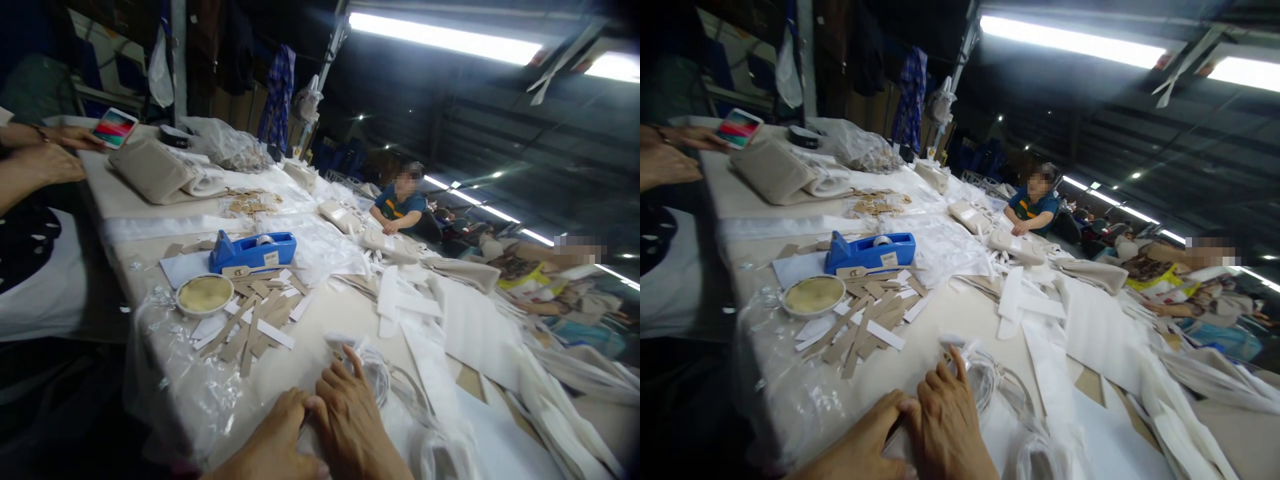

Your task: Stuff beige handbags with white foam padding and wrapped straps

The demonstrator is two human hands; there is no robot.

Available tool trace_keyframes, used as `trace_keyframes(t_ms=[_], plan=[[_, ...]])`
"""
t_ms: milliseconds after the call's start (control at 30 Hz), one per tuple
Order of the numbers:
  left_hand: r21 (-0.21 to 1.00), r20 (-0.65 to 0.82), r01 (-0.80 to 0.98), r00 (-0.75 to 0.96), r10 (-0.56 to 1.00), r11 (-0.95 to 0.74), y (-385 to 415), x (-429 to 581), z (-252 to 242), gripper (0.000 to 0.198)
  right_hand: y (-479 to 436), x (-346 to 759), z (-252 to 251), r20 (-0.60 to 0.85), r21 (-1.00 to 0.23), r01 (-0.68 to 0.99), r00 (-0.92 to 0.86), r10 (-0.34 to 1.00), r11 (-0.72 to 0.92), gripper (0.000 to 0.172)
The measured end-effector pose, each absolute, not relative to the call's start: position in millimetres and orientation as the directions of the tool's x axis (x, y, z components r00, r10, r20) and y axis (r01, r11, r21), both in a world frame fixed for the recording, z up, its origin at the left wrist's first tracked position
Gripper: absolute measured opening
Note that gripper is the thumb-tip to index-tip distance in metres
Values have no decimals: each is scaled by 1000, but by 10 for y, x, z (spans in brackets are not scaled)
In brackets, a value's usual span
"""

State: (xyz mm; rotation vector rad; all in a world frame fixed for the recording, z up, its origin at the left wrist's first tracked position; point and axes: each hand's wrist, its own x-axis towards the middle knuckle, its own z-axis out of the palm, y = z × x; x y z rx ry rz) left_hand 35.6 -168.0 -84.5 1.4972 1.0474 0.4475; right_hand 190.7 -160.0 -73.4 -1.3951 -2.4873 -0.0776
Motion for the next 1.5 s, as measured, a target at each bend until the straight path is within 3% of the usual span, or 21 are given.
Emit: trace_keyframes(t_ms=[100, 200, 300, 400, 600, 833, 900, 967, 1033, 1100, 1200, 1300, 1400, 1500], plan=[[952, -276, 265, 535, 798, 152, -1642, 402, -907, 45, -1608, 1918, -700, 309, -102, 838, -486, 818, 537, 41], [972, -211, 43, 596, 775, 232, -1620, 441, -1022, 53, -1630, 1920, -633, 341, -158, 823, -472, 813, 545, 46], [928, -129, -188, 648, 750, 322, -1610, 439, -1124, 66, -1638, 1920, -596, 362, -229, 802, -456, 813, 552, 50], [861, -90, -310, 688, 720, 404, -1568, 443, -1159, 75, -1627, 1938, -610, 400, -239, 787, -455, 796, 570, 47], [977, -94, -89, 638, 765, 194, -1425, 569, -1060, 30, -1600, 1985, -688, 533, -140, 809, -424, 732, 571, 38], [992, -124, 77, 613, 780, 97, -1269, 412, -921, 28, -1605, 1925, -633, 616, -90, 827, -392, 683, 556, 30], [985, -65, 168, 564, 823, -37, -962, 482, -758, 34, -1596, 1922, -632, 646, -94, 826, -374, 665, 556, 30], [836, 213, 366, 470, 857, -408, -518, 728, -547, 42, -1572, 1942, -678, 666, -98, 828, -357, 655, 551, 30], [553, 397, 445, 603, 692, -705, -27, 1161, -367, 51, -1530, 1981, -775, 672, -89, 822, -368, 642, 563, 30], [314, 415, 384, 767, 489, -868, 413, 1718, -293, 59, -1472, 2028, -908, 676, -63, 815, -390, 625, 577, 30], [45, 362, 214, 907, 216, -976, 868, 2527, -415, 62, -1391, 2072, -1101, 672, 2, 807, -439, 597, 590, 29], [-69, 318, 114, 944, 87, -991, 1092, 3024, -660, 45, -1362, 2047, -1201, 693, -1, 820, -412, 591, 573, 27], [-82, 318, 57, 948, 28, -995, 1181, 3191, -761, 29, -1382, 1993, -1192, 702, -52, 853, -339, 626, 520, 26], [-102, 312, -8, 949, -40, -995, 1198, 3185, -556, 22, -1415, 1982, -1094, 669, -54, 845, -365, 647, 532, 26]])
